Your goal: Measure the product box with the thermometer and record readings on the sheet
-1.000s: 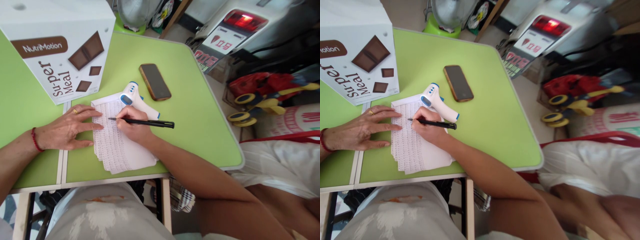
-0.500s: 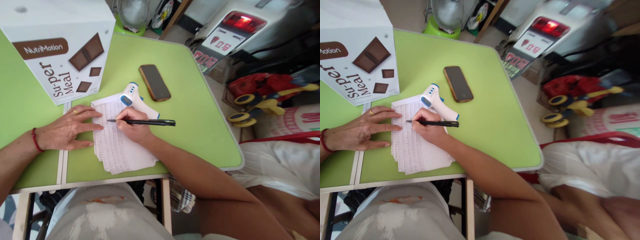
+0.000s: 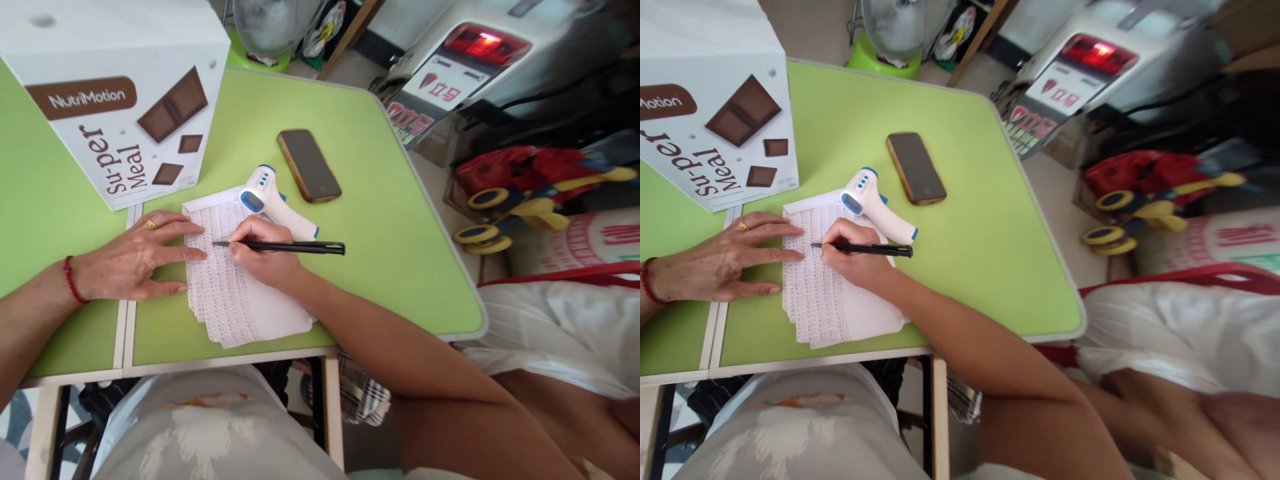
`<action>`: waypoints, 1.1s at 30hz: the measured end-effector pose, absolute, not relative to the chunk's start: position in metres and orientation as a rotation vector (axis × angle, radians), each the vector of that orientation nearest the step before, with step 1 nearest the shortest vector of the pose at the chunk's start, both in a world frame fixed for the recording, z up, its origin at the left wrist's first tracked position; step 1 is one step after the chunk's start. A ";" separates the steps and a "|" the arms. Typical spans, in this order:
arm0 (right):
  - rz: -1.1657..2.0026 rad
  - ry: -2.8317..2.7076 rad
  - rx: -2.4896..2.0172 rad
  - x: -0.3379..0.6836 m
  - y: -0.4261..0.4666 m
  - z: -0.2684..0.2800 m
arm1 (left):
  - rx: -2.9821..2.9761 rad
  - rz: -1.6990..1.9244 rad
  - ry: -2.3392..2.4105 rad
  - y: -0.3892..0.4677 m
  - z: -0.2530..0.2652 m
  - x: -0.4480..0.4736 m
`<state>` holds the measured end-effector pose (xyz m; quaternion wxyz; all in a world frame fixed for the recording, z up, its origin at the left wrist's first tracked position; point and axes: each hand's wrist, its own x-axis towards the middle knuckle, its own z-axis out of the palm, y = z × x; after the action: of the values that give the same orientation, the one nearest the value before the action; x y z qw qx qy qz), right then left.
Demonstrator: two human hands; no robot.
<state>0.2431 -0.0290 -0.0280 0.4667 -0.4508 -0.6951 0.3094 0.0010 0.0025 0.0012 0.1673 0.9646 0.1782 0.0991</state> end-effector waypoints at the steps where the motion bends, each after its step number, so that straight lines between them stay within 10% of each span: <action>1: 0.768 -1.711 -1.105 0.243 -0.029 -0.029 | 2.739 0.278 0.510 0.003 0.001 0.001; 33: 0.749 -1.708 -1.061 0.245 -0.028 -0.029 | 2.778 0.277 0.491 0.002 0.001 0.000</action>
<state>0.2452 -0.0278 -0.0290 0.4776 -0.4344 -0.6994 0.3067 0.0003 0.0025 0.0008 0.1529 0.9685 0.1711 0.0964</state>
